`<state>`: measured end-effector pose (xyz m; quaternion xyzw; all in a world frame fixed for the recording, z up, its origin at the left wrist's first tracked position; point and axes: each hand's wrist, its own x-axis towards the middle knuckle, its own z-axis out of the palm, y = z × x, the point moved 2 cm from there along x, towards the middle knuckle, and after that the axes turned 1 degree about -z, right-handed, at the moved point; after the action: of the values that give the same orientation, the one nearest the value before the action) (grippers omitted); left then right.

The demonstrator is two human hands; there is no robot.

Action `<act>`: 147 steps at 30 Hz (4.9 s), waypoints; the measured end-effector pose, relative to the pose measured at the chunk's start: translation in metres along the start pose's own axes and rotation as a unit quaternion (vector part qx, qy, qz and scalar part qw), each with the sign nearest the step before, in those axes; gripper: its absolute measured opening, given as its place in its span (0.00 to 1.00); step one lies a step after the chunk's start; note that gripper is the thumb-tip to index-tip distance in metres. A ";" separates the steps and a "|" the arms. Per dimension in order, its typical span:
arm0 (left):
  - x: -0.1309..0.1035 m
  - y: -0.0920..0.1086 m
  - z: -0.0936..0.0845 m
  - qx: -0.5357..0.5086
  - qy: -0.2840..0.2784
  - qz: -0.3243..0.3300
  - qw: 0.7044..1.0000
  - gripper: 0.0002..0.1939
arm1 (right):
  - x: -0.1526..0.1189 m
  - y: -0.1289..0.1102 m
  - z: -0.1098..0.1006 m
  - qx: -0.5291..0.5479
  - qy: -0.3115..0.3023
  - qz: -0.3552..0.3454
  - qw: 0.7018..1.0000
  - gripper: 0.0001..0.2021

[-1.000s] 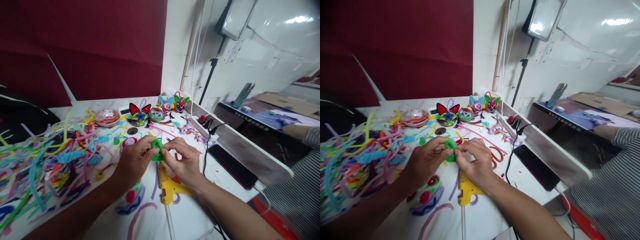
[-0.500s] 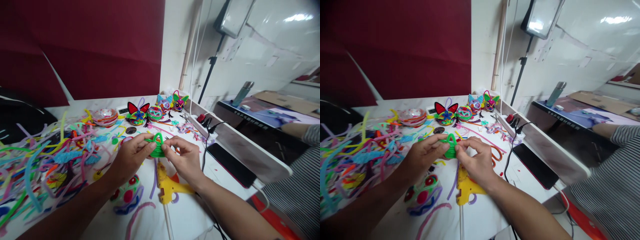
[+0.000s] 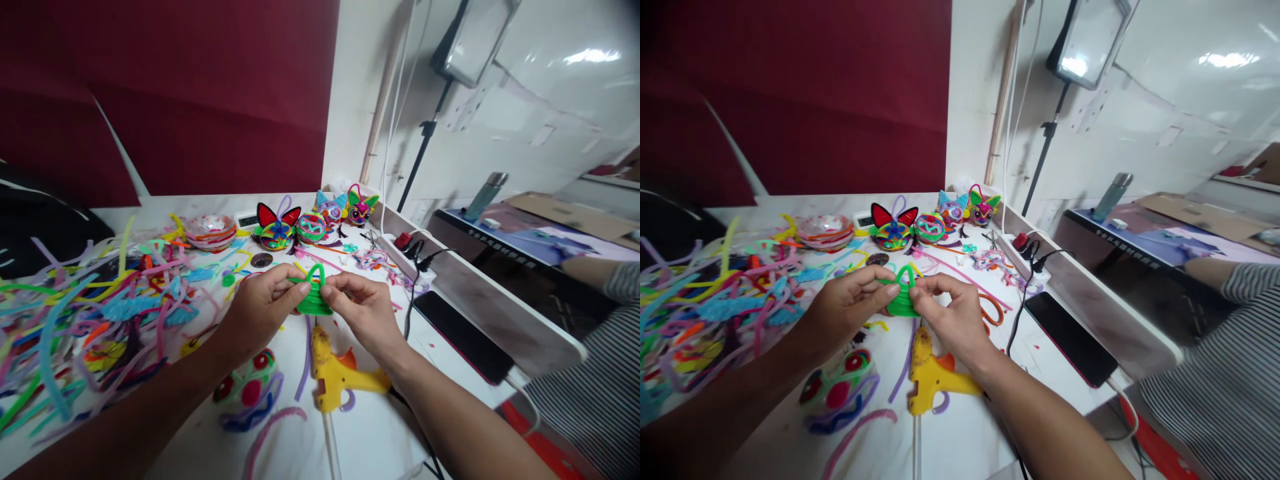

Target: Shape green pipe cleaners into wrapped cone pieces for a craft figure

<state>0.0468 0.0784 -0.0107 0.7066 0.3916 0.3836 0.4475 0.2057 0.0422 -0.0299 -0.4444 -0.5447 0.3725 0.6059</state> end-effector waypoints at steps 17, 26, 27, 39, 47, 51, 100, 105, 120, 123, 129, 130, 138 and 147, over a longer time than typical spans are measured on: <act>0.006 -0.006 -0.001 -0.005 -0.002 -0.040 0.999 0.13 | 0.010 0.013 0.001 0.003 -0.024 -0.014 1.000 0.09; 0.013 0.006 -0.007 0.036 0.016 -0.024 0.999 0.11 | 0.015 0.012 0.001 0.096 -0.064 0.021 0.993 0.11; 0.012 0.007 -0.007 0.041 0.017 -0.023 0.999 0.11 | 0.014 0.011 0.001 0.099 -0.066 0.023 0.993 0.11; -0.014 0.014 0.004 -0.021 0.096 -0.024 0.995 0.19 | 0.011 0.011 0.005 0.124 -0.039 0.031 0.991 0.09; -0.026 0.009 0.009 -0.042 0.193 0.037 0.980 0.19 | 0.010 0.013 0.008 0.125 -0.038 0.023 0.991 0.10; -0.027 0.009 0.012 -0.022 0.149 -0.012 0.988 0.11 | 0.009 0.011 0.009 0.129 -0.036 0.019 0.991 0.10; -0.033 -0.001 0.032 -0.395 0.098 -0.079 0.910 0.06 | -0.004 -0.003 0.015 0.103 -0.093 0.069 0.988 0.06; -0.034 -0.001 0.033 -0.377 0.109 -0.091 0.915 0.06 | -0.005 -0.005 0.016 0.107 -0.097 0.076 0.987 0.05; -0.037 0.001 0.033 -0.266 0.173 -0.071 0.946 0.10 | -0.005 -0.005 0.015 0.087 -0.085 0.081 0.989 0.06; -0.037 0.000 0.032 -0.248 0.193 -0.076 0.946 0.09 | -0.006 -0.004 0.015 0.093 -0.081 0.090 0.988 0.06; -0.038 -0.002 0.032 -0.231 0.203 -0.069 0.949 0.09 | -0.005 -0.004 0.016 0.090 -0.077 0.092 0.989 0.06; -0.038 -0.002 0.032 -0.225 0.207 -0.067 0.950 0.09 | -0.005 -0.004 0.016 0.088 -0.076 0.092 0.989 0.06; -0.040 0.000 0.028 -0.116 0.224 -0.019 0.968 0.07 | -0.005 -0.001 0.016 0.100 -0.082 0.105 0.986 0.05; -0.046 0.005 0.014 0.176 0.193 0.154 0.953 0.03 | -0.005 0.000 0.014 0.099 -0.107 0.130 0.981 0.06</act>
<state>0.0424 0.0312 -0.0195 0.7383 0.4178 0.5023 0.1676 0.1909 0.0390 -0.0312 -0.4064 -0.5044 0.5456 0.5318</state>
